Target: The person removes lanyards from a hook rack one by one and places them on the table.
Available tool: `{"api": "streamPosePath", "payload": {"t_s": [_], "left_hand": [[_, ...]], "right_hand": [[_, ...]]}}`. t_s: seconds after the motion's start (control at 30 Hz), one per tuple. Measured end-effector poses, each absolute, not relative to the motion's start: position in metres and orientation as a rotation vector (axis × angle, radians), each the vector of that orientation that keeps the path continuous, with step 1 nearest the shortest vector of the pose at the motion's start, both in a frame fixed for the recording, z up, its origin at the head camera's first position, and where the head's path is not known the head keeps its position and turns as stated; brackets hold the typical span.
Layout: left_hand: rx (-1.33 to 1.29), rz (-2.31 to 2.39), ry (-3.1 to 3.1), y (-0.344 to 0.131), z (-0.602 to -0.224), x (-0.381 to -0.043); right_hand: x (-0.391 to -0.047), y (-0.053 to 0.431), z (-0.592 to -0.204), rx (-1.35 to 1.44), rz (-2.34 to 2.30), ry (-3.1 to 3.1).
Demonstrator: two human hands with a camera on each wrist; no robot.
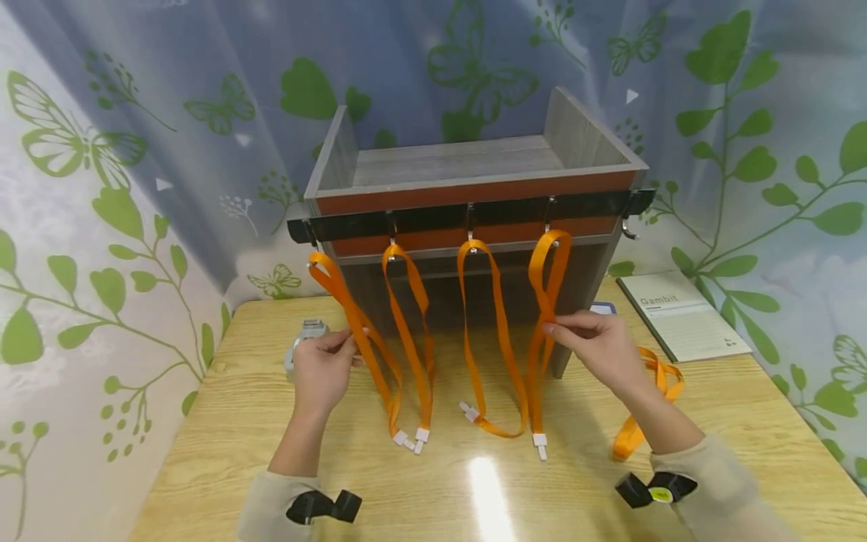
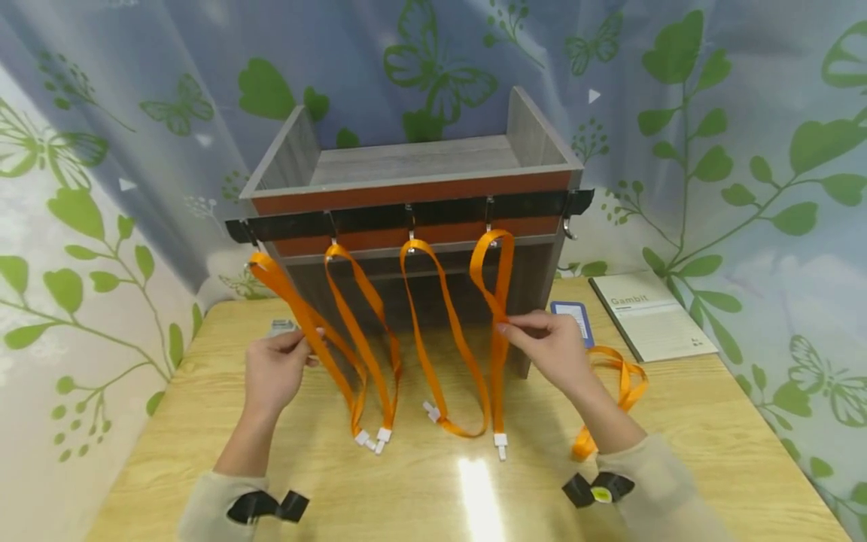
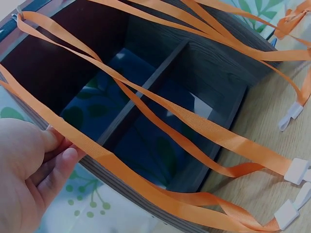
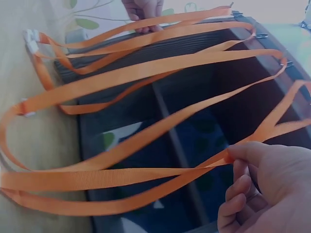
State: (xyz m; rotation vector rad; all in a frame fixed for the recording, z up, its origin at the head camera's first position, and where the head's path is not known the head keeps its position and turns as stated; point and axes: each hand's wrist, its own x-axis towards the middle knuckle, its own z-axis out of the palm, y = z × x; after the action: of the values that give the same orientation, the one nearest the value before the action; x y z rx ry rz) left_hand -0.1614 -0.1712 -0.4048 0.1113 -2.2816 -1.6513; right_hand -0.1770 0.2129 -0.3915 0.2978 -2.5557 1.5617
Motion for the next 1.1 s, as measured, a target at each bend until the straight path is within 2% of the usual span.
{"api": "streamPosePath", "payload": {"t_s": [0.5,0.83,1.1], "left_hand": [[0.094,-1.633,-2.27,-0.17,-0.404,-0.162],[0.095,-1.608,-2.276,-0.17,-0.406,-0.163],[0.124,-1.638,-2.266,-0.171,-0.405,-0.161]], "right_hand": [[-0.161,0.239,-0.344,0.286,1.342,-2.515],[-0.152,0.255,-0.34,0.221,1.302,-2.539],[-0.143,0.263,-0.352,0.119,1.41,-2.55]]}}
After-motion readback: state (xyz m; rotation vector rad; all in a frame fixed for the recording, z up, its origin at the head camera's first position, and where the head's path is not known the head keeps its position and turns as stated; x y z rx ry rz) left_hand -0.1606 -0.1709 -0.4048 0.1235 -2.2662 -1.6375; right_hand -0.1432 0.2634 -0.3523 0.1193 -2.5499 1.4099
